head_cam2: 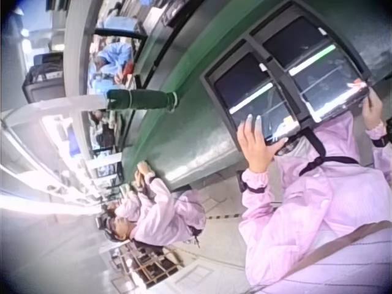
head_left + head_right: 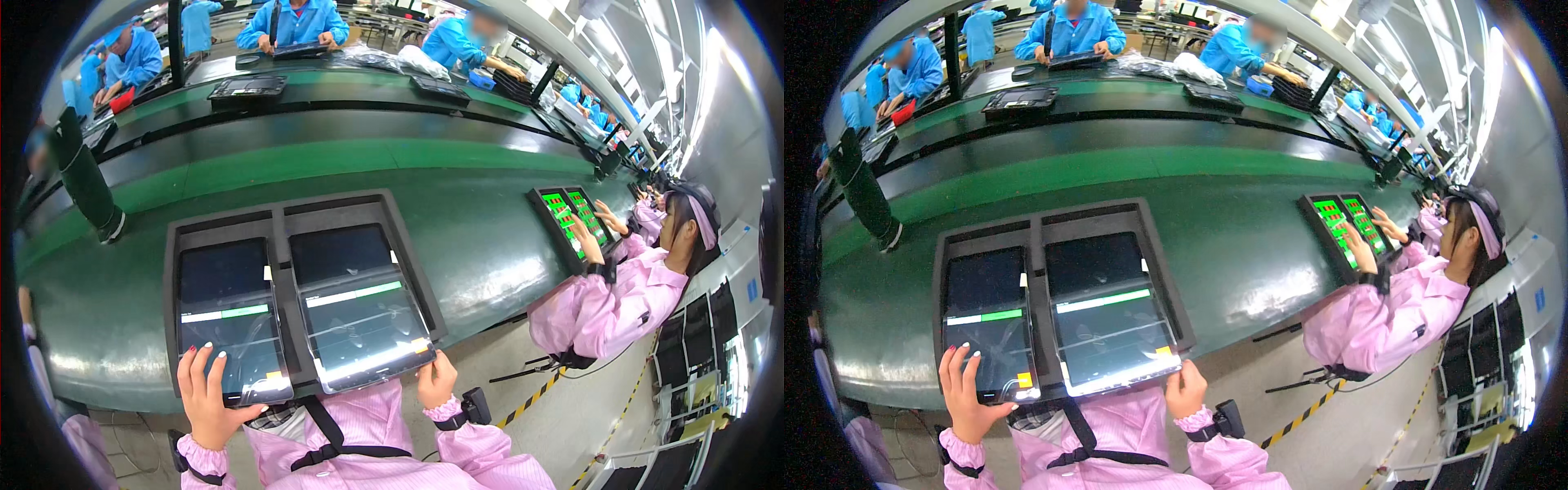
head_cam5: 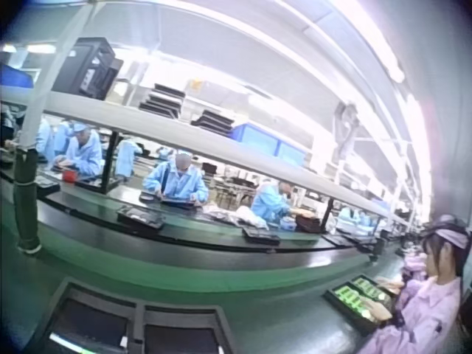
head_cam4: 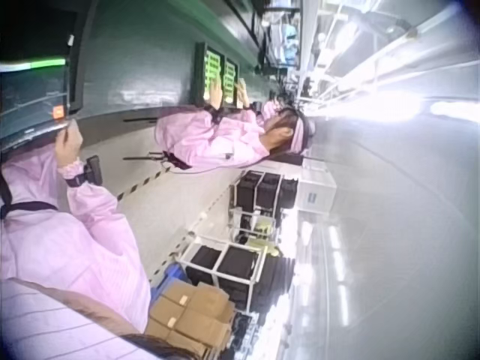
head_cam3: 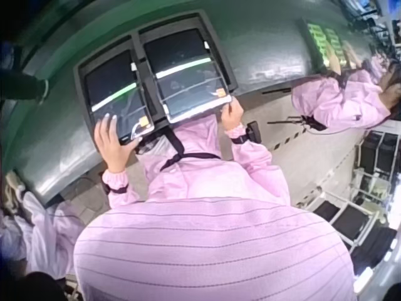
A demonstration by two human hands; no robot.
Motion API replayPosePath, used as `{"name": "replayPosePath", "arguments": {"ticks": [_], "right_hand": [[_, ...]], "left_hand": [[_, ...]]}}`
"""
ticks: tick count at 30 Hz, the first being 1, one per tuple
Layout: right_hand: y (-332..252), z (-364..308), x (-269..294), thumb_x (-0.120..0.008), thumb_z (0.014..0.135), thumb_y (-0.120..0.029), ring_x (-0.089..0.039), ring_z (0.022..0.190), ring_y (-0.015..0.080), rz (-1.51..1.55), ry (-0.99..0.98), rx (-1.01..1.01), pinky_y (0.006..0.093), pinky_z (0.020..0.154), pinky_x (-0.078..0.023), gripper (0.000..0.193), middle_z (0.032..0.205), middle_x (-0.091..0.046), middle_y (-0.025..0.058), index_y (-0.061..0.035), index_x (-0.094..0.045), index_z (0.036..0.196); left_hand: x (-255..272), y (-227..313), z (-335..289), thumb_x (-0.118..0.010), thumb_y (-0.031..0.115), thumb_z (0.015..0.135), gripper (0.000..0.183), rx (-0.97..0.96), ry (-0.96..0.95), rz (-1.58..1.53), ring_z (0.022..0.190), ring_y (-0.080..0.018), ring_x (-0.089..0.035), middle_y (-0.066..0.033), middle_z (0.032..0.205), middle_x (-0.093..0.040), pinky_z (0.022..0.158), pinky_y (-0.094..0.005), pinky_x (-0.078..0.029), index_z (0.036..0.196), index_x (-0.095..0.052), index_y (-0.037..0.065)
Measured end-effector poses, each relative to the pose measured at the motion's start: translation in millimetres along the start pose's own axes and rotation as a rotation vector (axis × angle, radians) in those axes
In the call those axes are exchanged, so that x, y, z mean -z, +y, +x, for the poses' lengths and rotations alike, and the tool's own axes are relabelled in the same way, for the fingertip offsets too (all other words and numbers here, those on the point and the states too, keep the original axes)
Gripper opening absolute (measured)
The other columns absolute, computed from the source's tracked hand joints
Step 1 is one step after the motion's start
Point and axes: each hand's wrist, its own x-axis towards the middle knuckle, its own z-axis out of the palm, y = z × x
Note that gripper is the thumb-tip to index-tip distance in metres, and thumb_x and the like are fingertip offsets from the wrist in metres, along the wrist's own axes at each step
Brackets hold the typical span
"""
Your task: Inspecting and testing tablet computers on an electronics assembly line using diagnostic software.
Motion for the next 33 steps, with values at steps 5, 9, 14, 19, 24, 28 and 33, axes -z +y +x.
{"name": "replayPosePath", "arguments": {"ticks": [5,9,14,19,24,28,33], "right_hand": [[-19.3,19.4,27.3,-0.058,0.083,-0.011,-0.052,0.077,0.0127,0.384,0.200,-0.144,0.0261,0.067,-0.041,0.011,0.084,-0.053,0.0082,-0.0027,-0.050,0.082],[-49.5,56.3,38.8,-0.075,0.068,-0.034,-0.047,0.094,0.0246,-0.114,-0.065,0.492,0.0391,0.085,-0.039,0.045,0.100,-0.052,0.0098,-0.0049,-0.051,0.093],[-66.3,86.7,19.5,-0.077,0.057,-0.050,-0.046,0.100,0.0264,-0.274,-0.333,0.838,0.0442,0.092,-0.038,0.064,0.108,-0.054,0.0081,-0.0080,-0.056,0.101],[-60.6,90.3,16.7,-0.077,0.057,-0.050,-0.046,0.099,0.0250,-0.272,-0.403,0.874,0.0438,0.092,-0.038,0.064,0.108,-0.055,0.0059,-0.0103,-0.057,0.102],[-62.2,92.7,13.5,-0.079,0.054,-0.048,-0.045,0.101,0.0273,-0.219,-0.455,0.775,0.0467,0.093,-0.036,0.070,0.111,-0.053,0.0072,-0.0096,-0.055,0.107],[-61.7,96.7,13.2,-0.079,0.053,-0.050,-0.044,0.102,0.0280,-0.238,-0.477,0.757,0.0466,0.093,-0.036,0.073,0.112,-0.053,0.0076,-0.0088,-0.055,0.107],[-58.7,101.7,12.6,-0.078,0.052,-0.054,-0.042,0.105,0.0286,-0.231,-0.523,0.717,0.0472,0.094,-0.034,0.076,0.113,-0.052,0.0082,-0.0071,-0.054,0.107]], "left_hand": [[1.2,-0.1,1.5,-0.080,0.036,0.045,0.085,0.019,-0.025,-0.001,0.118,-0.0415,-0.036,-0.0175,0.125,-0.044,0.095,-0.0513,-0.033,0.116,-0.046,0.004],[-2.3,-0.9,1.3,-0.080,0.040,0.047,0.083,-0.003,-0.019,0.006,0.117,-0.0389,-0.037,-0.0159,0.124,-0.045,0.095,-0.0522,-0.034,0.115,-0.049,0.005],[-0.5,-2.8,0.6,-0.081,0.037,0.044,0.084,-0.012,-0.019,-0.003,0.117,-0.0407,-0.037,-0.0166,0.123,-0.045,0.095,-0.0511,-0.034,0.114,-0.048,0.004],[-3.4,-3.0,0.4,-0.078,0.044,0.048,0.081,-0.021,-0.002,0.028,0.115,-0.0403,-0.039,-0.0167,0.121,-0.046,0.094,-0.0519,-0.035,0.112,-0.050,0.004],[-5.0,-4.3,-2.8,-0.075,0.056,0.050,0.077,-0.018,0.008,0.070,0.113,-0.0343,-0.040,-0.0113,0.118,-0.049,0.092,-0.0506,-0.034,0.107,-0.055,0.008],[-5.2,-3.1,-1.6,-0.076,0.055,0.050,0.075,-0.020,0.002,0.079,0.111,-0.0336,-0.041,-0.0111,0.117,-0.049,0.091,-0.0506,-0.034,0.105,-0.055,0.008],[-6.6,-0.3,-0.5,-0.075,0.055,0.053,0.071,-0.020,-0.009,0.100,0.110,-0.0331,-0.042,-0.0112,0.116,-0.050,0.091,-0.0495,-0.035,0.103,-0.055,0.008]]}}
